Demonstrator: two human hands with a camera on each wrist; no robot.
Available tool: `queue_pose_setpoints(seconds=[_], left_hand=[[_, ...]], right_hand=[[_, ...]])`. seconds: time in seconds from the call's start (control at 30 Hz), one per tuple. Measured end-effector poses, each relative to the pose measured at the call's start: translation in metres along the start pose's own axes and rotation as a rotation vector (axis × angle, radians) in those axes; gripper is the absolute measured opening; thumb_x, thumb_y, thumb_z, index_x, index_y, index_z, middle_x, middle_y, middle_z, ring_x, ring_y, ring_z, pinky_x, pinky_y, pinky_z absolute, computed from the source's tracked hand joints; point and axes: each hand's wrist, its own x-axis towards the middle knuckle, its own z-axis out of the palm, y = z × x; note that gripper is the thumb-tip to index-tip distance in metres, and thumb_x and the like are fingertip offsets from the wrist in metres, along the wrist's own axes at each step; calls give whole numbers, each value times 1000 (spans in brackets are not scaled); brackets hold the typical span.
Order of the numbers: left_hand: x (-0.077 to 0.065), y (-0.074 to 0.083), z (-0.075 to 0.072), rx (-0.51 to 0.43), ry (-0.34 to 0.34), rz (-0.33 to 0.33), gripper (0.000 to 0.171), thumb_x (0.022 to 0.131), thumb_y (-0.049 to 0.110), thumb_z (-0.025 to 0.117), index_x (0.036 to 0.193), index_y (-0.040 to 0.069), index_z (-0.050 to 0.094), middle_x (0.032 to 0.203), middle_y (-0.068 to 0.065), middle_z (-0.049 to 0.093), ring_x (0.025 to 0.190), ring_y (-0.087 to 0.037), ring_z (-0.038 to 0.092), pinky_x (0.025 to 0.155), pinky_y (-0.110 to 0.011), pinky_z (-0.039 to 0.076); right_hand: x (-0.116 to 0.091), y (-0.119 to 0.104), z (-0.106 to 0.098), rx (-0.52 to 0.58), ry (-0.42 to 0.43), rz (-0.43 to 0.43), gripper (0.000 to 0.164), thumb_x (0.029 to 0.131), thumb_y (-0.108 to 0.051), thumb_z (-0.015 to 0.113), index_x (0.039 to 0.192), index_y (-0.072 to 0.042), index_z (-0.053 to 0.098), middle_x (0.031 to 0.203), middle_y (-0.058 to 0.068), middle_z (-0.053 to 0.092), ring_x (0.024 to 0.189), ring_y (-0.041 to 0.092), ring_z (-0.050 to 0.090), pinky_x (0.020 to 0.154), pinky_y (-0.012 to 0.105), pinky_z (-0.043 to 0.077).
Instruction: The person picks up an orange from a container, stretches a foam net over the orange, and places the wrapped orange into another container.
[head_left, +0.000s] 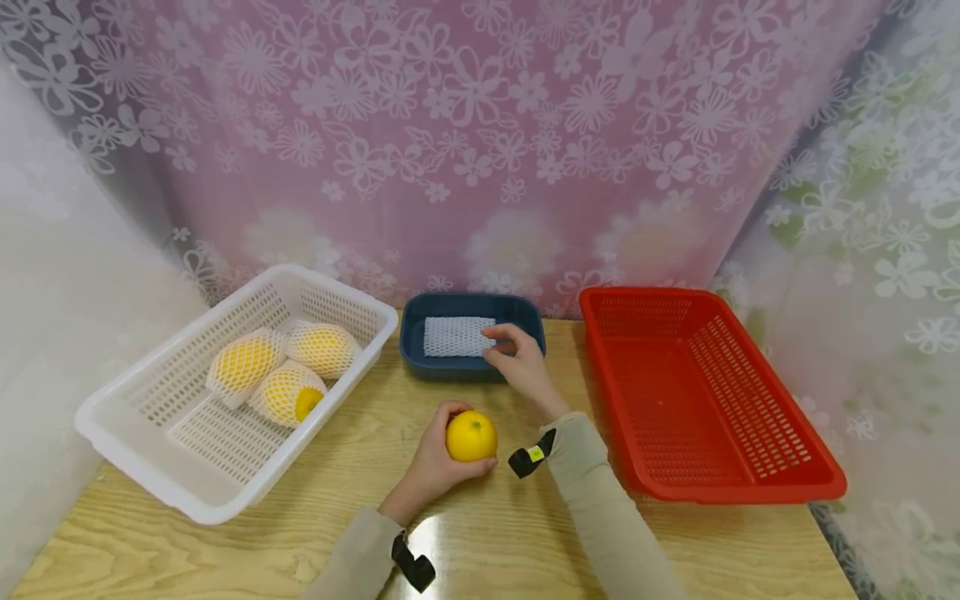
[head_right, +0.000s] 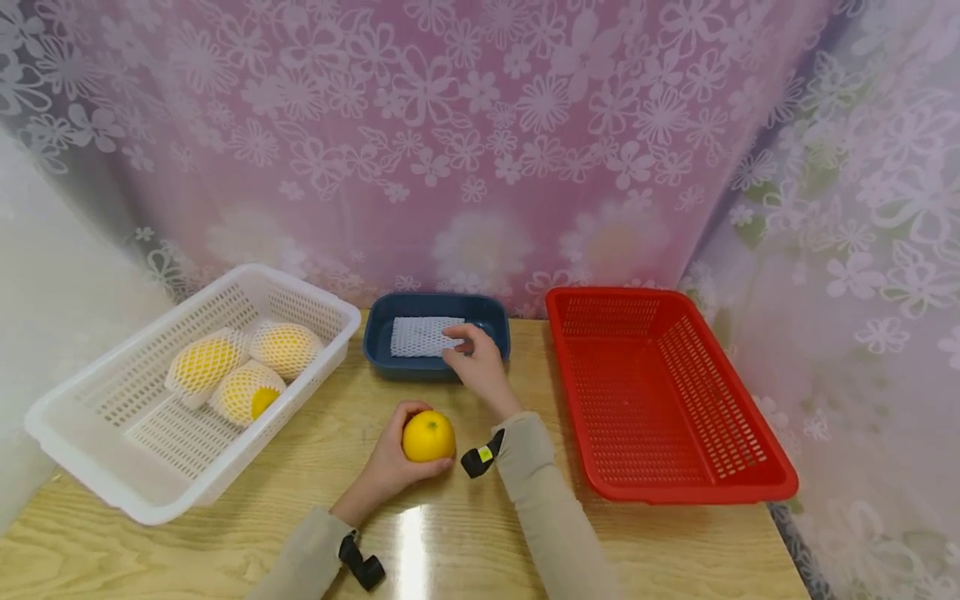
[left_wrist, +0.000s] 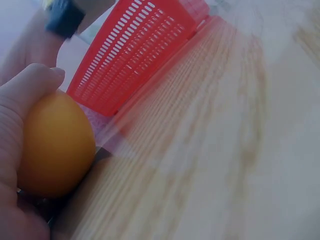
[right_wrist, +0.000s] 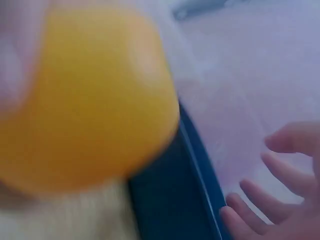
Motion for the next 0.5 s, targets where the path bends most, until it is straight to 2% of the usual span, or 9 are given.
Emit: queue_pose_setpoints(seconds=[0.13, 0.23, 0.37, 0.5], left_hand=[[0, 0, -1, 11, -9, -8, 77, 67, 25, 92, 129, 18, 45, 122, 2, 55, 104, -19, 57, 88, -38, 50], [1, 1, -1, 4, -11, -2, 77, 68, 24, 91, 129, 16, 46, 122, 1, 56, 104, -19, 57, 88, -39, 50], [1, 2, -1, -3, -17, -1, 76, 68, 24, 91, 129, 16, 46, 122, 1, 56, 104, -19, 57, 88, -39, 50], [1, 1, -1, 4, -24, -31, 76, 67, 24, 92, 128, 19, 46, 121, 4, 56, 103, -17, 58, 88, -38, 50]], right_hand=[[23, 6, -2, -243, -143, 32, 37, 94, -10, 65, 130, -4, 60, 133, 15, 57, 118, 34, 54, 94, 47, 50], [38, 13, -1, -383, -249, 44, 40, 95, -11, 64, 134, -5, 58, 139, 13, 54, 124, 35, 50, 99, 48, 46], [53, 21, 2, -451, -350, 68, 48, 94, -12, 66, 140, -8, 54, 146, 13, 48, 129, 35, 47, 103, 50, 43], [63, 28, 4, -458, -392, 110, 54, 90, -8, 70, 141, -10, 54, 147, 13, 48, 128, 33, 48, 102, 48, 44]])
